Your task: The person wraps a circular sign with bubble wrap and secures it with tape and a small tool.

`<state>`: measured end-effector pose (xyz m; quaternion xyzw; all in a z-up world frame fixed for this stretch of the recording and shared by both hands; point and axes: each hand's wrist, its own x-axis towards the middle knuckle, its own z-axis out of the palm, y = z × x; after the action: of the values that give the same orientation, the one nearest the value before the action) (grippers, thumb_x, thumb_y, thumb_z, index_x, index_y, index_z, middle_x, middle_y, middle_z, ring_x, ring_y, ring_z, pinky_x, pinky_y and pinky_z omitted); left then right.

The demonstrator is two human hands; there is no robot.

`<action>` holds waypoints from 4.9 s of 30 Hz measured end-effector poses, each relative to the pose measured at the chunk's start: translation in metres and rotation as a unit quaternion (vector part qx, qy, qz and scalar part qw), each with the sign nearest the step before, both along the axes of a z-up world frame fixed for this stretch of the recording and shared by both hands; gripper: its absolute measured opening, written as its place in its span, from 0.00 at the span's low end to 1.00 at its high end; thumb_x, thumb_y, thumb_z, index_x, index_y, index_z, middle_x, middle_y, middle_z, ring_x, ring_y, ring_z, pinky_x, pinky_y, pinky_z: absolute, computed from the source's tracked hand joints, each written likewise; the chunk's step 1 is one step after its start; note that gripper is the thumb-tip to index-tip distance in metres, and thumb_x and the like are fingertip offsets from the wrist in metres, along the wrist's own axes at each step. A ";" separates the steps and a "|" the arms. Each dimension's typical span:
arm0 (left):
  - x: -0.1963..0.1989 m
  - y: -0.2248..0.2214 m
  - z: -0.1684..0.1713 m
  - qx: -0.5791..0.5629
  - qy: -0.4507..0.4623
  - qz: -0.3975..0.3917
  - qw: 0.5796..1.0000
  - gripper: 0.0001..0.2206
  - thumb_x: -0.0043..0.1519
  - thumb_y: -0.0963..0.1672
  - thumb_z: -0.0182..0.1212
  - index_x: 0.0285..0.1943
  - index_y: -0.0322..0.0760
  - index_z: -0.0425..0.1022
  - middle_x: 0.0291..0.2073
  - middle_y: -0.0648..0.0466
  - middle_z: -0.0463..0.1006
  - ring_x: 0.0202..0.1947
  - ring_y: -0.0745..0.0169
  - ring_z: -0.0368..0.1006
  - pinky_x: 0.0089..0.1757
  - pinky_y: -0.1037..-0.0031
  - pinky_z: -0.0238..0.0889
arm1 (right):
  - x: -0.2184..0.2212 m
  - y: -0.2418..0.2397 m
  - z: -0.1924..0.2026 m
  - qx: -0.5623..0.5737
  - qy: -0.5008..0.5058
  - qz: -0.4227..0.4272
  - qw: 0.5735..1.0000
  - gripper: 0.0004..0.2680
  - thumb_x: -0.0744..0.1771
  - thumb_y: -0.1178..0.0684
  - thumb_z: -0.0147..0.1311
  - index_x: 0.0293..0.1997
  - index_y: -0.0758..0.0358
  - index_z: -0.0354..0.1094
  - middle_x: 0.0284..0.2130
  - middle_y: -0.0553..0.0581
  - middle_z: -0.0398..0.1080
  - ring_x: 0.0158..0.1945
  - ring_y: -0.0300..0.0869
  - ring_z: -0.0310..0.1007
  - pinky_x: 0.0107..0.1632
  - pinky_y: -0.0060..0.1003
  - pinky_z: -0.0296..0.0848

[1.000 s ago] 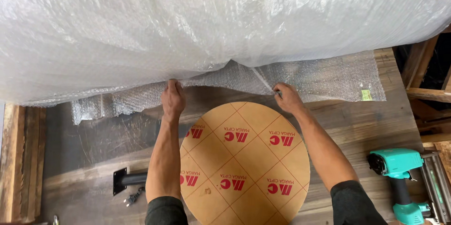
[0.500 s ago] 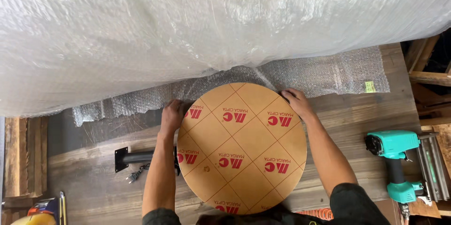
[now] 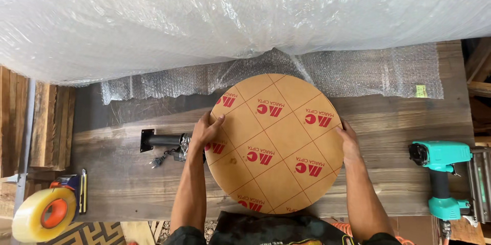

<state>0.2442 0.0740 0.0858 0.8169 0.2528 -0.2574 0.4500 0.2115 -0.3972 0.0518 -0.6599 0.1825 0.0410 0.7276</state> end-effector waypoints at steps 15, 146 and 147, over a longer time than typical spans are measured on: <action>-0.051 0.061 0.031 -0.045 -0.067 0.133 0.988 0.35 0.55 0.61 0.69 0.60 0.33 0.72 0.47 0.32 0.78 0.51 0.37 0.74 0.49 0.51 0.66 | 0.022 0.038 0.036 0.029 -0.148 0.041 0.988 0.22 0.58 0.64 0.62 0.59 0.71 0.68 0.59 0.68 0.67 0.61 0.52 0.68 0.64 0.48 0.66; 0.109 -0.023 -0.133 0.360 -0.226 -0.216 0.879 0.09 0.68 0.42 0.49 0.51 0.42 0.76 0.52 0.49 0.68 0.56 0.47 0.70 0.50 0.55 0.69 | 0.174 0.045 -0.102 -0.752 -0.114 0.201 0.618 0.04 0.68 0.55 0.51 0.42 0.52 0.72 0.41 0.50 0.68 0.51 0.44 0.69 0.57 0.46 0.65; 0.109 -0.024 -0.132 0.360 -0.229 -0.214 0.879 0.08 0.68 0.43 0.50 0.49 0.43 0.76 0.51 0.49 0.68 0.55 0.47 0.70 0.49 0.55 0.69 | 0.175 0.040 -0.107 -0.744 -0.109 0.204 0.626 0.04 0.68 0.55 0.52 0.43 0.52 0.71 0.40 0.51 0.69 0.51 0.44 0.70 0.56 0.46 0.67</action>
<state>0.3529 0.0498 -0.0461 0.9929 0.0369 -0.0448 0.1037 0.3869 -0.3567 -0.0554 -0.9968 -0.0687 -0.0335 -0.0239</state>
